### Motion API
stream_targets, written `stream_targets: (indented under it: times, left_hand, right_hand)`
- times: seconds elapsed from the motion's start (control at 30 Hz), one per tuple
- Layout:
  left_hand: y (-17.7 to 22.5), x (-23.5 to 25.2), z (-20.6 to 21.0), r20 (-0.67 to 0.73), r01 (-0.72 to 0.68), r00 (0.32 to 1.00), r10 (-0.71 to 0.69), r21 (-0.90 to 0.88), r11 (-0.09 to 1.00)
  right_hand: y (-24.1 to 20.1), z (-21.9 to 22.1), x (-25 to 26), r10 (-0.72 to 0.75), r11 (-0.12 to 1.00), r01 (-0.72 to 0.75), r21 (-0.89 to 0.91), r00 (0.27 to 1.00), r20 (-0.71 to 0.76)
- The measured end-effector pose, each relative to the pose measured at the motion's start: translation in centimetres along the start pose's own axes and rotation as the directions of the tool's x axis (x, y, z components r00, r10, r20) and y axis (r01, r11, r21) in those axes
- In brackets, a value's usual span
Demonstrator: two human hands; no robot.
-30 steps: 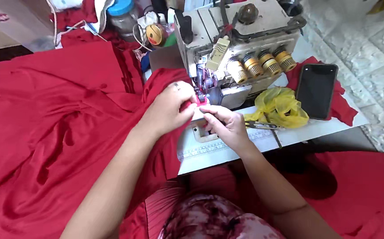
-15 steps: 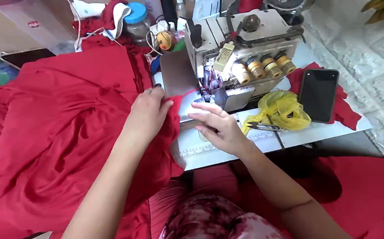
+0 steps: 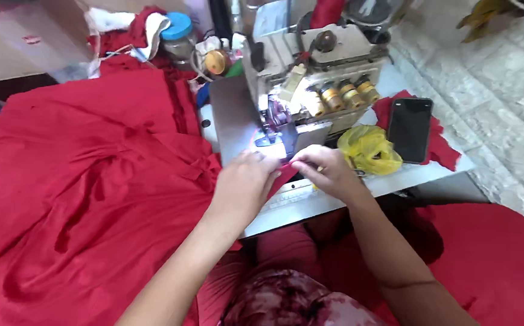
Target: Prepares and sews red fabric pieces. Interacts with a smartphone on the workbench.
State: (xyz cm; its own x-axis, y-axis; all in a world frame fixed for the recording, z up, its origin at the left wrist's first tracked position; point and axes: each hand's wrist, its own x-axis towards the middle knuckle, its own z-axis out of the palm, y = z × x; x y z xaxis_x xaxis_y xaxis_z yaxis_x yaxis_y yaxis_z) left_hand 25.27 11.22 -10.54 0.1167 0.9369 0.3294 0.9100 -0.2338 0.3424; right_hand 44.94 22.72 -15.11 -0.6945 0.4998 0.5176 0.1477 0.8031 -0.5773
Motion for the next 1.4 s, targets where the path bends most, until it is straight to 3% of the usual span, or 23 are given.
stream_targets:
  times: [0.07, 0.13, 0.2, 0.27, 0.33, 0.43, 0.53, 0.6, 0.73, 0.9, 1.1, 1.17, 1.27, 1.4]
  left_hand:
    - [-0.9, -1.0, -0.4, -0.046, -0.073, 0.996, 0.072, -0.027, 0.997]
    - [-1.9, -2.9, -1.3, -0.031, -0.054, 0.998, 0.050, -0.124, 0.991]
    - [-2.6, -5.2, -2.2, -0.017, -0.005, 1.000, 0.000, -0.244, 0.970]
    - [-3.3, -7.1, -2.9, 0.015, 0.061, 0.998, -0.059, -0.334, 0.941]
    - [-4.2, -8.2, -2.8, 0.020, 0.105, 0.994, -0.105, -0.382, 0.918]
    - [-4.7, -8.6, -1.7, -0.033, 0.133, 0.986, -0.164, -0.437, 0.890]
    - [-4.0, -8.3, -1.3, -0.045, 0.159, 0.979, -0.201, -0.451, 0.878]
    - [-3.6, -8.2, -1.2, -0.024, 0.188, 0.975, -0.222, -0.453, 0.872]
    - [-3.3, -7.9, -1.1, 0.017, 0.220, 0.971, -0.237, -0.443, 0.869]
    - [-2.9, -7.2, -0.5, 0.036, 0.238, 0.969, -0.244, -0.404, 0.883]
    - [-2.2, -6.7, 0.1, 0.125, 0.328, 0.944, -0.304, -0.435, 0.839]
    - [-1.8, -6.1, 0.2, 0.157, 0.329, 0.944, -0.290, -0.477, 0.815]
    - [-1.3, -4.4, 0.6, 0.166, 0.266, 0.963, -0.210, -0.507, 0.820]
    - [-0.2, -2.0, 1.3, 0.209, 0.236, 0.964, -0.167, -0.375, 0.897]
  right_hand:
    - [0.0, 0.4, -1.0, -0.031, 0.994, 0.031, 0.101, 0.999, 0.006]
    - [0.3, 0.1, -2.0, -0.017, 0.993, 0.019, 0.120, 1.000, -0.019]
    - [1.2, -1.9, -3.5, 0.083, 0.996, -0.080, 0.032, 0.988, -0.130]
    - [3.2, -5.5, -4.9, 0.224, 0.961, -0.260, -0.094, 0.932, -0.284]
    - [6.5, -10.1, -5.6, 0.346, 0.869, -0.464, -0.172, 0.819, -0.458]
    - [12.6, -16.8, -5.8, 0.558, 0.696, -0.715, -0.066, 0.597, -0.576]
    - [16.7, -19.8, -5.2, 0.771, 0.543, -0.820, 0.184, 0.399, -0.496]
    - [17.9, -20.1, -4.7, 0.833, 0.499, -0.807, 0.316, 0.346, -0.432]
    - [18.3, -20.2, -4.2, 0.848, 0.497, -0.795, 0.348, 0.361, -0.387]
    - [18.5, -19.8, -3.8, 0.793, 0.553, -0.794, 0.250, 0.410, -0.451]
    - [18.4, -19.7, -3.8, 0.833, 0.511, -0.784, 0.353, 0.351, -0.427]
    - [18.2, -19.6, -3.7, 0.841, 0.492, -0.800, 0.343, 0.334, -0.426]
    - [18.2, -19.4, -3.5, 0.801, 0.529, -0.812, 0.246, 0.383, -0.459]
    - [18.6, -19.2, -3.7, 0.795, 0.544, -0.800, 0.251, 0.396, -0.460]
